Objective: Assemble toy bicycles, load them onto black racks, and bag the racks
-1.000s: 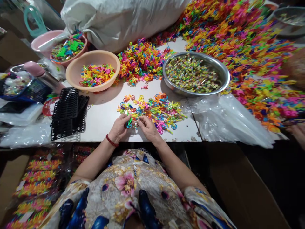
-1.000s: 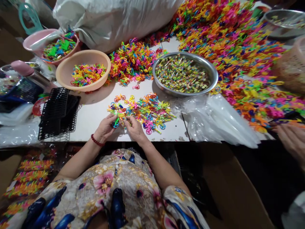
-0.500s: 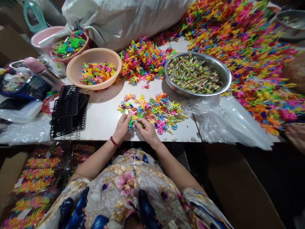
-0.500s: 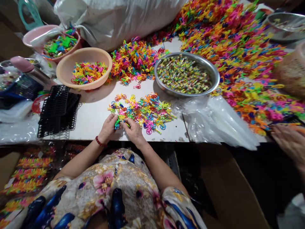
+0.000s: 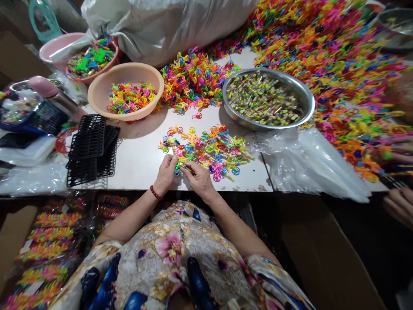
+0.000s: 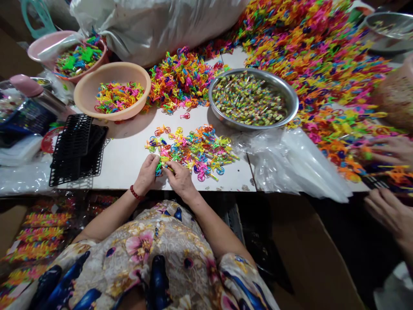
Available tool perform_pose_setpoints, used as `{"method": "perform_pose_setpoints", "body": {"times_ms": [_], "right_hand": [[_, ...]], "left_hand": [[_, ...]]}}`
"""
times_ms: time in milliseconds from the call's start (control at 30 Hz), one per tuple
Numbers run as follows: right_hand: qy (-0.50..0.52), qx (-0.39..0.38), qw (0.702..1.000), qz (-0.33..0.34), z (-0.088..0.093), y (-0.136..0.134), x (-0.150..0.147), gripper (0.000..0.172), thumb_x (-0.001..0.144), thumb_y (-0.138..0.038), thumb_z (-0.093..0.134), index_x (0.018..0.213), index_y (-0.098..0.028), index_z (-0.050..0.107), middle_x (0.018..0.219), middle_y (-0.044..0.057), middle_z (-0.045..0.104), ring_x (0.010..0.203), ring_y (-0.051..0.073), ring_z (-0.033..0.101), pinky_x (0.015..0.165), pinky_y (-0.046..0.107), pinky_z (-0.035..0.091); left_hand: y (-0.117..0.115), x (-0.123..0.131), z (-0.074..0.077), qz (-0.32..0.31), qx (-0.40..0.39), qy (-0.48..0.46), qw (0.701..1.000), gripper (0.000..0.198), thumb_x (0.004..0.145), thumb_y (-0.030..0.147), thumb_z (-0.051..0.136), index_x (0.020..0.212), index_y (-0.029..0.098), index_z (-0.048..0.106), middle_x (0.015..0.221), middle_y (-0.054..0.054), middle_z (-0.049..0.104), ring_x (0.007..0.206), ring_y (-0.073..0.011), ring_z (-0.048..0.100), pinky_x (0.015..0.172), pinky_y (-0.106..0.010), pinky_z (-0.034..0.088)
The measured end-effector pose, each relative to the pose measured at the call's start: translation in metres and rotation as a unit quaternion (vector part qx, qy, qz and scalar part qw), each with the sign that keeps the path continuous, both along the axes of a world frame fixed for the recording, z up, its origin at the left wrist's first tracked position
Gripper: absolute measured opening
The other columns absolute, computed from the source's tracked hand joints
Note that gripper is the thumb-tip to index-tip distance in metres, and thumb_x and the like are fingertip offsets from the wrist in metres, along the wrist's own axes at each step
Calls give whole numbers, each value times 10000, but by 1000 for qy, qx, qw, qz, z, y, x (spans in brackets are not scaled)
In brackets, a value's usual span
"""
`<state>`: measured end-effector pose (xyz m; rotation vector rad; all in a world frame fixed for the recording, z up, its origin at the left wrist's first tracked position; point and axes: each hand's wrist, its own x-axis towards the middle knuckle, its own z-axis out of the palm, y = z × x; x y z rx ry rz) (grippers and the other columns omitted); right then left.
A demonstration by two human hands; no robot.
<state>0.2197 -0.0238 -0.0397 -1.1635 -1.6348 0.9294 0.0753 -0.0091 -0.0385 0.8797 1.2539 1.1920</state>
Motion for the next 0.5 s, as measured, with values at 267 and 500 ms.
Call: {"method": "perform_pose_setpoints", "body": {"times_ms": [267,500], "right_hand": [[12,5,1000,3,1,-5,-5,236,918,-381,584,1056,-249,722,1025,64,747,928,214,691,874,362,553],[-17,22,999,38,7,-7,-16,196,947,-311,541,1043,-248,700,971,60,732,896,204,680,853,348,548]], "left_hand": [[1,-4,15,-61,-97,-66,991,432,762,552,722,749,200,473,552,69,470,414,-61,397,380,-184,295],[-3,-2,11,30,-56,-35,997,410,765,518,714,730,201,457,564,81,444,424,-59,394,379,-185,318]]}}
